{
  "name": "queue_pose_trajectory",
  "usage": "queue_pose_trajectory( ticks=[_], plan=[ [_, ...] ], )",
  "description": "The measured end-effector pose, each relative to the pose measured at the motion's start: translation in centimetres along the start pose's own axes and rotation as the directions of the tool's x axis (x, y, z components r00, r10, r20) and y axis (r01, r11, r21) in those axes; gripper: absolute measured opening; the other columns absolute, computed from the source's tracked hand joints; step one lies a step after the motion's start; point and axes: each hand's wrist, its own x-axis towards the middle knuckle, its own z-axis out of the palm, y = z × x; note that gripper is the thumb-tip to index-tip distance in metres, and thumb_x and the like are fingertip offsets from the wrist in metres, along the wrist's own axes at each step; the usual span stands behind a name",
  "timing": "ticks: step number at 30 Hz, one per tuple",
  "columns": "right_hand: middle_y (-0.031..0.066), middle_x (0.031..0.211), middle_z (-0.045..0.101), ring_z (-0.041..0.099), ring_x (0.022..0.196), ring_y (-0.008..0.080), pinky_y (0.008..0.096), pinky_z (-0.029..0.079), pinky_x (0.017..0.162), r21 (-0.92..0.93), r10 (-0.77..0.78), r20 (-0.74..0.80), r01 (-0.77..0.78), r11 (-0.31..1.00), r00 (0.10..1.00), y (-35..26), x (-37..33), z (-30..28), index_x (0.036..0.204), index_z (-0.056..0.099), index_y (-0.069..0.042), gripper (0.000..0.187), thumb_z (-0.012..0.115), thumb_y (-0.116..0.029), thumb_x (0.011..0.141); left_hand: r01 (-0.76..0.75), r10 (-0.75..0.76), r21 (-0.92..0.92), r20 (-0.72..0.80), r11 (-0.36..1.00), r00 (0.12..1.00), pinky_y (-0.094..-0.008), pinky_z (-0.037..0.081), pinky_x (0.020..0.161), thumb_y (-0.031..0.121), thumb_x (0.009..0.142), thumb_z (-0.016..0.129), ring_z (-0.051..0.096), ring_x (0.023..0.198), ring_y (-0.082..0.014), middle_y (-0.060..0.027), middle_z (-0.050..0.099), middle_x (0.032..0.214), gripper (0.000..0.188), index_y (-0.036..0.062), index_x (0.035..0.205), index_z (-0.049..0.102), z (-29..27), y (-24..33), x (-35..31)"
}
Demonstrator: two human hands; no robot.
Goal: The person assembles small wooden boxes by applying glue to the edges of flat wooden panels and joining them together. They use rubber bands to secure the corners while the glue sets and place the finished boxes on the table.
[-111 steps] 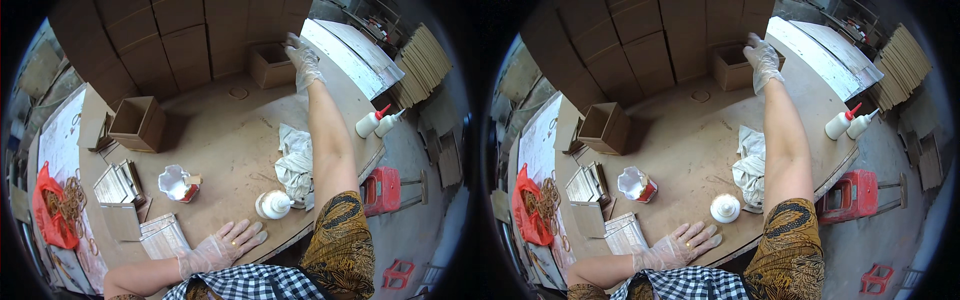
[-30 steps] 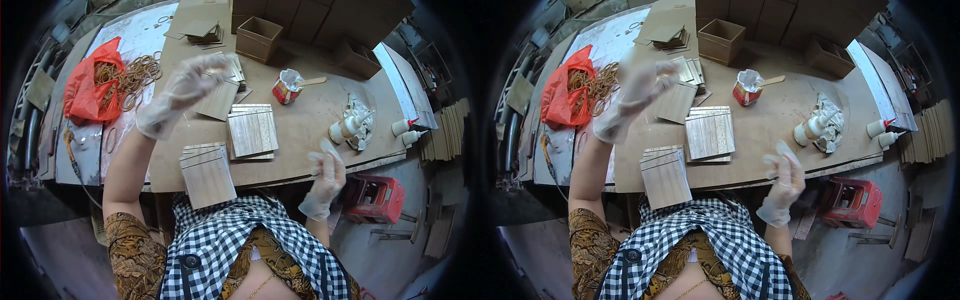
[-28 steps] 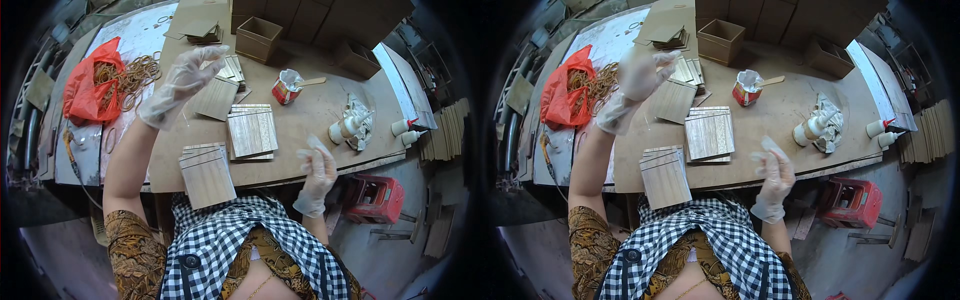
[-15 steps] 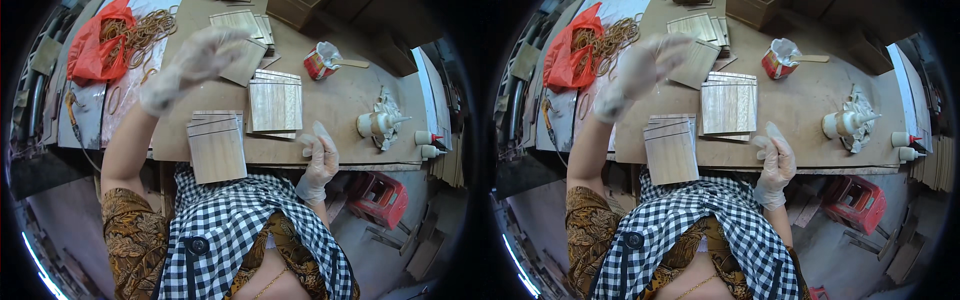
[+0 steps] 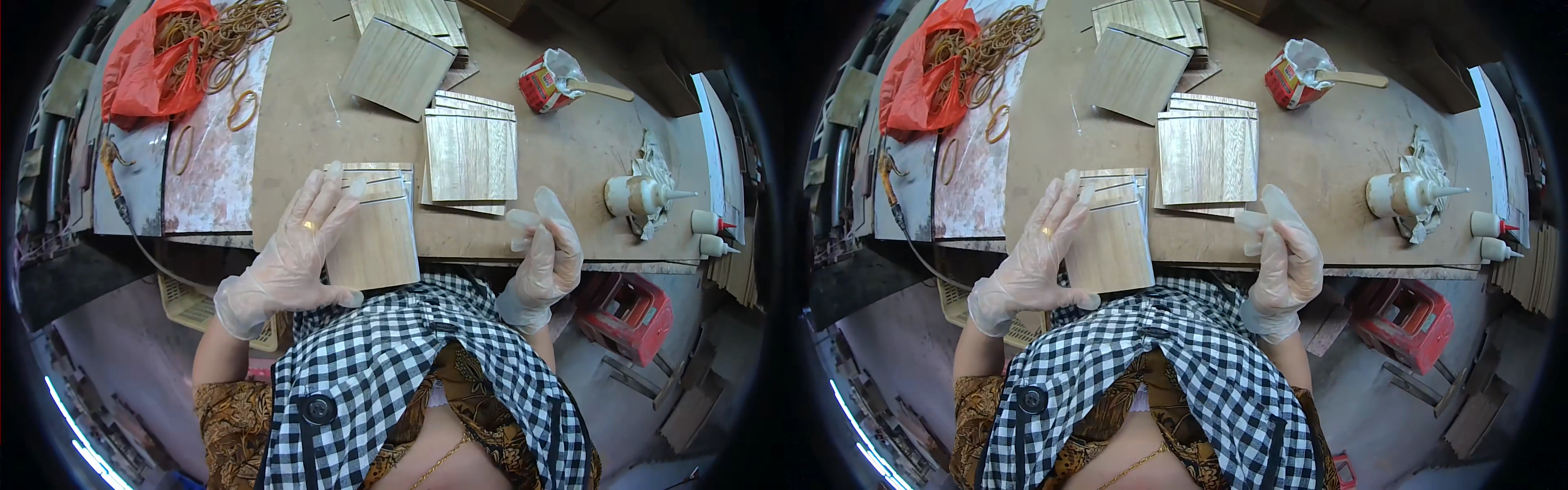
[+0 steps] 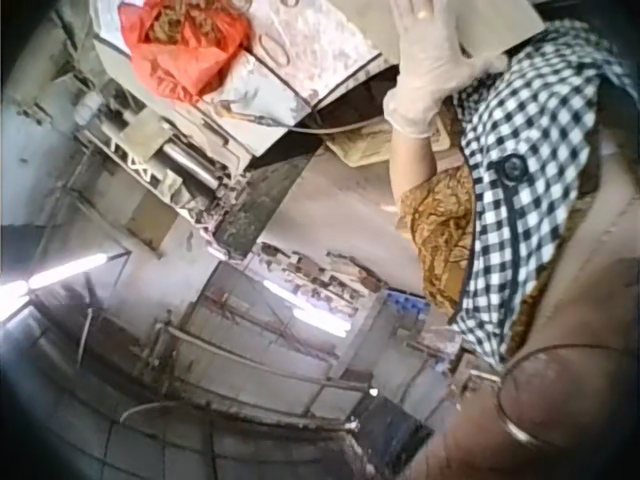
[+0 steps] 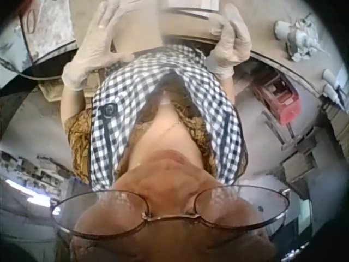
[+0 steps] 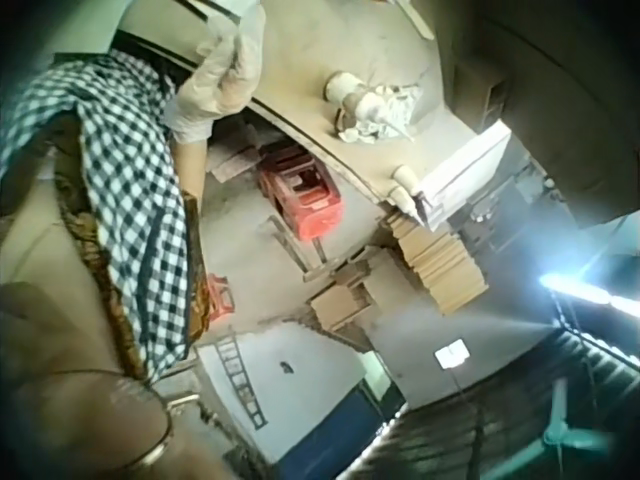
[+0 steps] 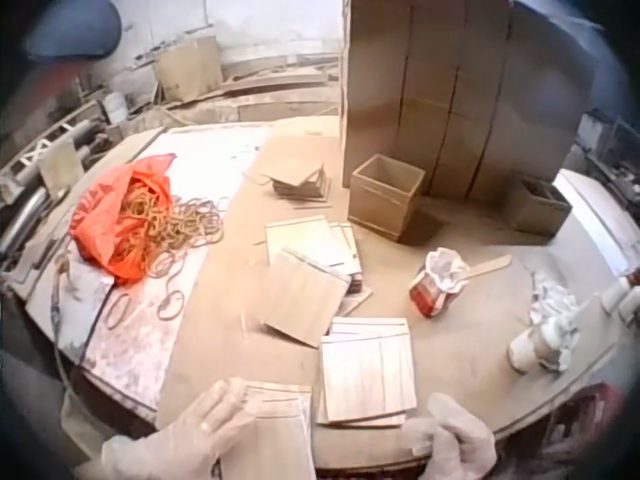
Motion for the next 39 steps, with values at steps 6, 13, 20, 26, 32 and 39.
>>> queue_pose_trajectory(
  ticks=[6,13,20,26,32,39],
  plan=[
    [0.0306,0.125,0.062,0.068,0.082,0.0159,0.0226,0.052,0.063,0.044,-0.013,0.065,0.010,0.999,0.998,-0.2,0.0,0.7,0.115,0.059,-0.002,0.017,0.054,0.001,0.099,-0.054,0.054,-0.005,-0.078,0.999,0.996,-0.0518,0.020,0.120,0.033,0.053,0.092,0.019,0.146,-0.0465,-0.0252,0.017,0.159,0.123,0.0062,0.153,0.025,0.1,-0.3,0.2],
    [0.0288,0.125,0.062,0.067,0.080,0.0154,0.0232,0.052,0.063,0.032,0.027,0.110,-0.030,0.999,0.994,-0.5,-0.4,1.1,0.114,0.060,-0.001,0.017,0.053,0.001,0.099,0.000,0.003,0.115,-0.028,0.993,1.000,-0.0563,0.019,0.119,0.033,0.050,0.093,0.024,0.143,-0.0466,-0.0262,0.021,0.157,0.123,0.0063,0.151,0.028,-0.2,0.6,0.2],
    [0.0291,0.126,0.062,0.069,0.084,0.0180,0.0238,0.053,0.065,0.021,0.053,0.109,-0.055,0.998,0.993,-1.0,-0.5,1.9,0.115,0.059,0.000,0.017,0.054,0.001,0.099,-0.056,0.056,0.002,-0.119,0.998,0.991,-0.0552,0.016,0.119,0.043,0.046,0.094,0.023,0.144,-0.0436,-0.0244,0.023,0.157,0.133,0.0055,0.153,0.024,1.1,-1.2,0.2],
    [0.0289,0.125,0.062,0.069,0.087,0.0189,0.0246,0.054,0.066,-0.008,0.049,0.123,-0.049,0.999,0.991,-1.4,-0.2,2.7,0.115,0.059,0.000,0.017,0.056,-0.001,0.098,-0.194,0.131,-0.254,-0.243,0.948,0.961,-0.0511,0.017,0.119,0.033,0.058,0.087,0.027,0.142,-0.0413,-0.0233,0.026,0.156,0.122,0.0040,0.155,0.019,1.0,-2.3,0.1],
    [0.0282,0.126,0.062,0.069,0.089,0.0194,0.0246,0.054,0.069,-0.055,0.001,0.158,0.008,0.998,0.987,-2.0,0.3,3.6,0.115,0.059,0.000,0.017,0.056,-0.001,0.099,-0.244,0.139,-0.323,-0.316,0.914,0.939,-0.0461,0.018,0.118,0.033,0.060,0.085,0.030,0.138,-0.0410,-0.0229,0.024,0.158,0.123,0.0022,0.156,0.016,0.2,-2.9,-0.2],
    [0.0265,0.125,0.063,0.068,0.097,0.0219,0.0278,0.055,0.076,-0.059,-0.057,0.126,0.064,0.996,0.990,-1.8,1.5,4.9,0.111,0.061,0.001,0.015,0.055,0.000,0.098,-0.075,-0.115,-0.345,-0.500,0.936,0.859,-0.0480,0.019,0.118,0.053,0.053,0.091,0.023,0.142,-0.0375,-0.0212,0.022,0.157,0.139,0.0035,0.156,0.012,-1.3,-8.0,-2.7]
  ],
)
